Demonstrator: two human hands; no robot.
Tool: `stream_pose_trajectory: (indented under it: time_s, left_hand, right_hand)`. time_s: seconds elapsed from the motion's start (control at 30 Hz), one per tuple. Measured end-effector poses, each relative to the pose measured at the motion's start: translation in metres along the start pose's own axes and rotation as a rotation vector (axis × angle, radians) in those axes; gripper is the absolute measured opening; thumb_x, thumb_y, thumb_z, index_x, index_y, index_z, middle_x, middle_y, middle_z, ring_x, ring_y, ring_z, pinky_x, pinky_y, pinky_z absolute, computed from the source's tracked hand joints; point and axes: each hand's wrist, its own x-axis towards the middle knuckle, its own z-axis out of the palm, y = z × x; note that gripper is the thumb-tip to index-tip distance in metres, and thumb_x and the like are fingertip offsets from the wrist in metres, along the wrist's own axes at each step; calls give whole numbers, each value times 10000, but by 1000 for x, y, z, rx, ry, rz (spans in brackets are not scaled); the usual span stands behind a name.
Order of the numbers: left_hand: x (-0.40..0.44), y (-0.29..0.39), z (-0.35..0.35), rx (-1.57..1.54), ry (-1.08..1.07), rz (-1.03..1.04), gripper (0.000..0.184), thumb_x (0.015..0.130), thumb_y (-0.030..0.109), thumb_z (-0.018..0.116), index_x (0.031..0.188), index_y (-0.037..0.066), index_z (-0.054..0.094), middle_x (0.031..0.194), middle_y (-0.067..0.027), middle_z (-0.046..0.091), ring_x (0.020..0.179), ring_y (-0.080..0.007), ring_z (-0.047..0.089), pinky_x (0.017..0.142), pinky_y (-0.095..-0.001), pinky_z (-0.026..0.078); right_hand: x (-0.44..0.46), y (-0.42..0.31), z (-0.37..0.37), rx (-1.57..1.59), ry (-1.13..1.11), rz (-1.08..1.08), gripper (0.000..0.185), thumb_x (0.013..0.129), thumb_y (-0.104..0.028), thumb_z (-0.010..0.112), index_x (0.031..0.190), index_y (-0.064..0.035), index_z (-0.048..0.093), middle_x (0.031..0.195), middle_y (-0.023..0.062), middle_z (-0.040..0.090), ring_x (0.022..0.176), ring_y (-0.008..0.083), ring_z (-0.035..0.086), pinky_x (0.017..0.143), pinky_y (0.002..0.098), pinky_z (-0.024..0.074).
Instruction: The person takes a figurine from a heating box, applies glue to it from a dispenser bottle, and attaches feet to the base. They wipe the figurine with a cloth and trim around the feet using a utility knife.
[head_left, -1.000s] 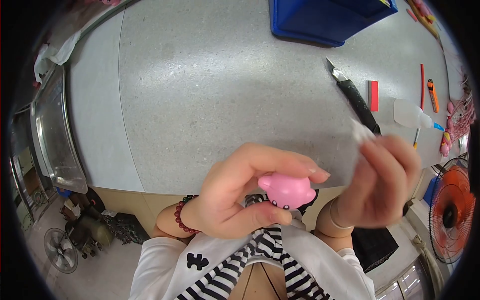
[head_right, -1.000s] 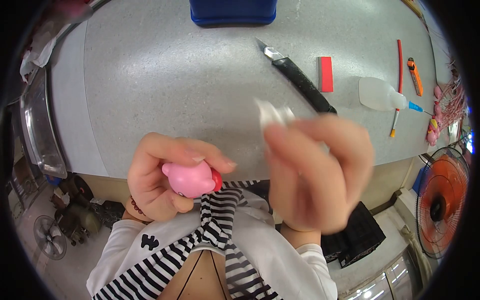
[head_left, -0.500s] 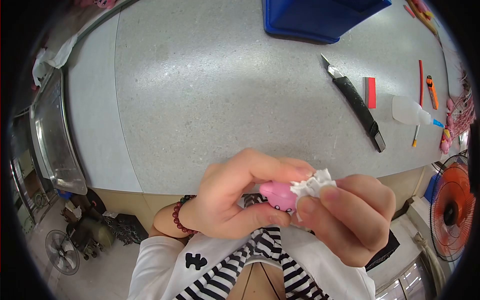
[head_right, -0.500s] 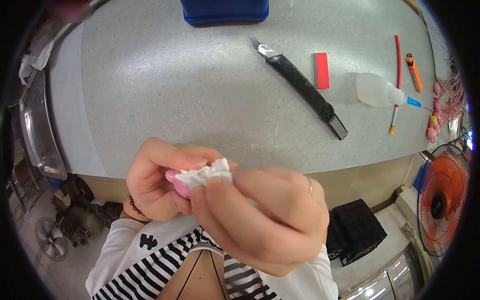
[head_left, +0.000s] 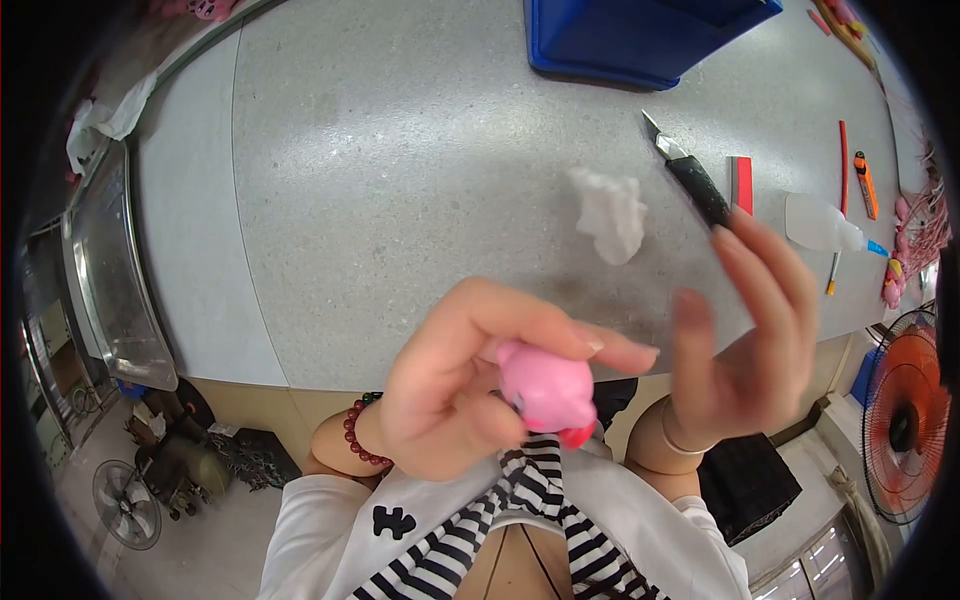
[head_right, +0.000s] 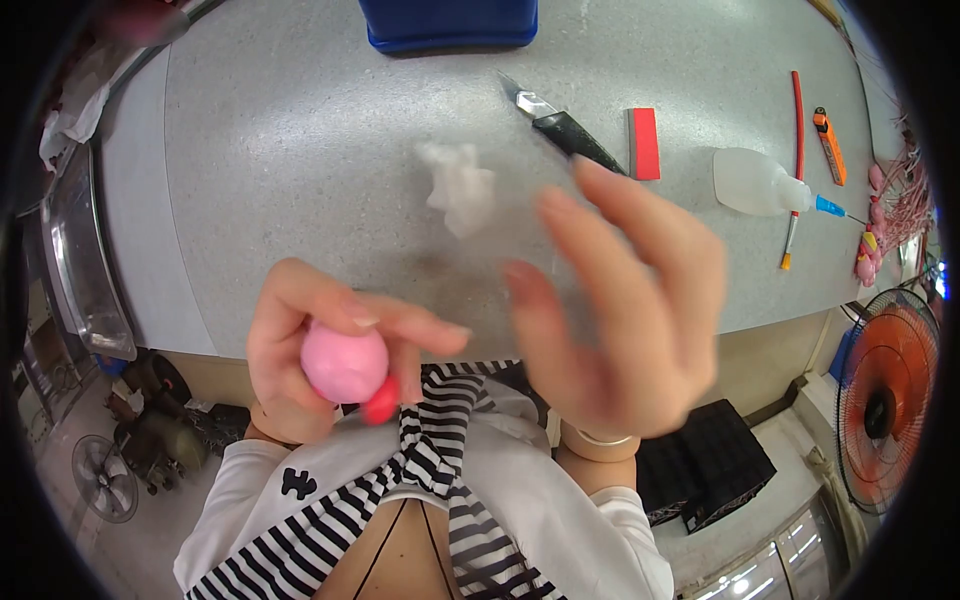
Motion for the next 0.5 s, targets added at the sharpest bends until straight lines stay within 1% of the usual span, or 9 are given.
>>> stream_pose_trajectory:
  time_s: [0.03,0.07,0.13,0.17,0.3,0.37,0.43,0.47,0.5]
  left_hand:
    - [-1,4,2,-127,78,-153,530,835,460,439,1075,-1,338,1075,-283,509,757,-148,566,716,-258,458]
    - [-1,4,-2,-123,79,-150,530,835,460,439,1075,-1,338,1075,-283,509,757,-148,566,716,-258,458]
    - [1,2,-16,-218,-52,-165,648,803,609,294,1061,16,322,1050,-283,527,664,-118,529,640,-227,438]
    - [3,-3,-17,-321,-92,-68,714,758,677,262,1040,26,341,935,-223,577,637,-112,512,615,-216,419]
    - [3,-6,-21,-308,-93,-46,737,719,694,342,1020,21,374,856,-138,569,661,-100,496,631,-212,412]
    - [2,-2,-22,-179,-35,-118,688,703,643,476,981,17,408,818,-83,533,728,-95,502,647,-212,404]
    - [2,-7,-18,-261,-35,-47,655,713,576,532,1009,3,414,862,-93,538,778,-108,511,674,-218,408]
    - [2,-8,-17,-342,-36,23,630,724,510,588,1037,-10,420,907,-103,542,828,-120,520,700,-224,411]
    - [2,-6,-14,-342,-35,23,630,724,510,588,1037,-10,420,907,-103,542,828,-120,520,700,-224,411]
  right_hand:
    - [-6,11,-2,5,160,-34,253,636,-44,636,868,52,601,895,167,595,781,248,560,646,277,433]
    - [-11,17,-8,19,282,21,237,674,-51,609,885,53,587,894,159,591,782,230,550,646,266,419]
    - [-15,36,-22,43,529,94,227,741,-69,555,932,54,555,876,140,581,780,191,528,655,245,393]
    - [-15,49,-28,52,651,113,233,770,-80,527,962,53,536,859,130,575,777,169,516,663,235,380]
    - [-15,76,-38,27,718,309,270,790,-99,526,1010,55,502,890,120,552,812,144,497,703,227,376]
    - [-13,79,-33,63,598,424,378,780,-134,565,1090,50,451,1012,121,498,891,152,477,756,243,377]
    - [-12,77,-30,103,504,524,477,775,-162,586,1161,46,398,1106,123,457,960,172,466,819,269,376]
    - [-12,77,-29,104,503,524,477,775,-162,586,1161,46,398,1106,123,457,960,172,466,819,269,376]
    - [-12,77,-29,48,528,448,460,781,-168,578,1150,46,405,1100,133,461,968,187,467,831,285,379]
